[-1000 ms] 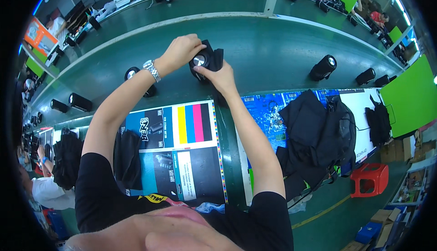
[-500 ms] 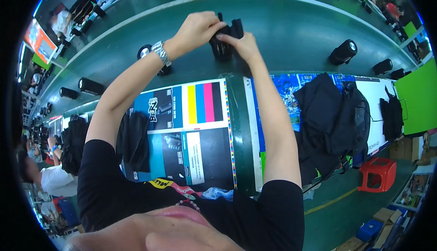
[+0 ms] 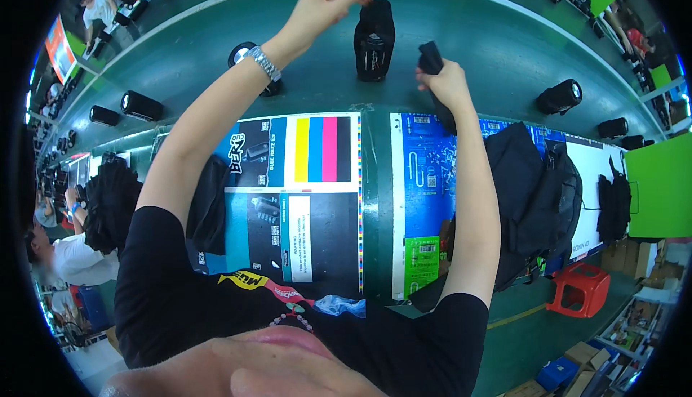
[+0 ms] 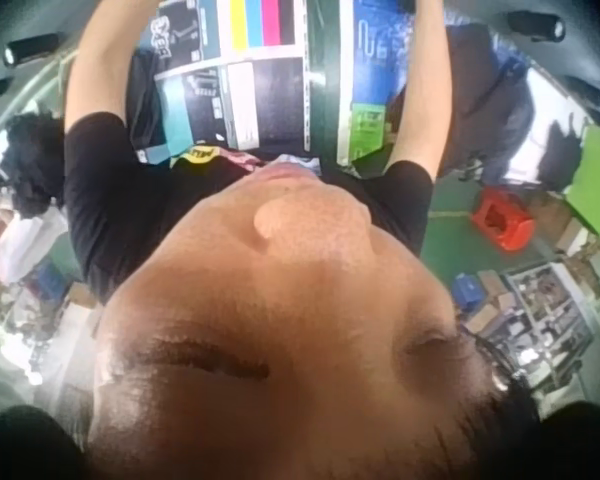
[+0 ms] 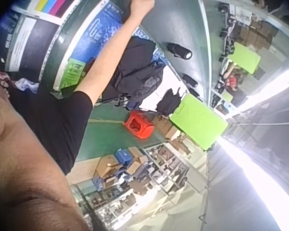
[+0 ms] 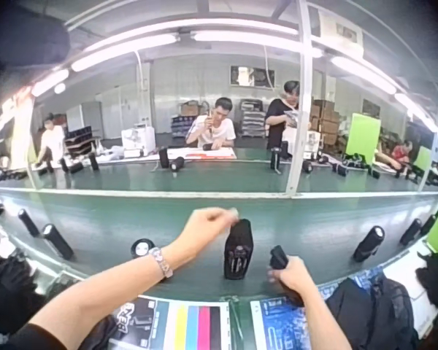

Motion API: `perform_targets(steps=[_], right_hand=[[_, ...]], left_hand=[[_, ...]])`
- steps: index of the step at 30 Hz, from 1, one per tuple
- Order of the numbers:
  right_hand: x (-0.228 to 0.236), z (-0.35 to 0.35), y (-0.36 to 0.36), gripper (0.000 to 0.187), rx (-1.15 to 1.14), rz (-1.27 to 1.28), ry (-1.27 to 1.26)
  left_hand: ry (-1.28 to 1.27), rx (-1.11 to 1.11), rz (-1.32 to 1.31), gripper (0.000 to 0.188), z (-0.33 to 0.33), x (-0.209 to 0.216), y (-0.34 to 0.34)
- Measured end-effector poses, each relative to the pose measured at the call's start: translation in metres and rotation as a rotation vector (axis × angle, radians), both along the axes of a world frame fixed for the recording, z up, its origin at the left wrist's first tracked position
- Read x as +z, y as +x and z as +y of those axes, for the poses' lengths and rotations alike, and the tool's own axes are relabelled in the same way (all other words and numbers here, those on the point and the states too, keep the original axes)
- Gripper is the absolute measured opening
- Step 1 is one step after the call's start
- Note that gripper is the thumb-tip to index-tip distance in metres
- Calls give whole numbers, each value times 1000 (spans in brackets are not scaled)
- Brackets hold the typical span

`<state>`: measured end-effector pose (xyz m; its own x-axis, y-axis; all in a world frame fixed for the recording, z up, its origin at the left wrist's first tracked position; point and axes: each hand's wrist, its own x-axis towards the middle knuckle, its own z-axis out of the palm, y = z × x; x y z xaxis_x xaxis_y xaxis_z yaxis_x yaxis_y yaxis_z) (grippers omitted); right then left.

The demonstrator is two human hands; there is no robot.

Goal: The person picks up a small black fabric piece, aligns it over the top of a cylindrical black object, and presses the edges down to secure it, repeating this with multiple pieces and cylinders.

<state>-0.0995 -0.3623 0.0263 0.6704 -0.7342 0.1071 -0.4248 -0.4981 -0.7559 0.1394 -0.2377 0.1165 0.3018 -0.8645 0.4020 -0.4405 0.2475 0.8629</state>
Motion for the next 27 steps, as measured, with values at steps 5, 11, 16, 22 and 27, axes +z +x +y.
perform_targets(steps=[5,11,16,22,27], right_hand=[[5,-16,46,20,-408,-343,213],[1,-14,119,28,-531,-807,519],[-59,-14,99,17,-536,-962,497],[-80,-60,87,31,-554,-862,462],[-13,-22,16,54,-843,-919,533]], left_hand=[[-45,19,926,44,-51,-45,24],[-52,-59,1094,52,-70,-93,-42],[-167,53,845,49,-73,-135,-62],[-133,185,785,46,-86,-126,-60],[-57,233,723,40,-31,-101,-66]])
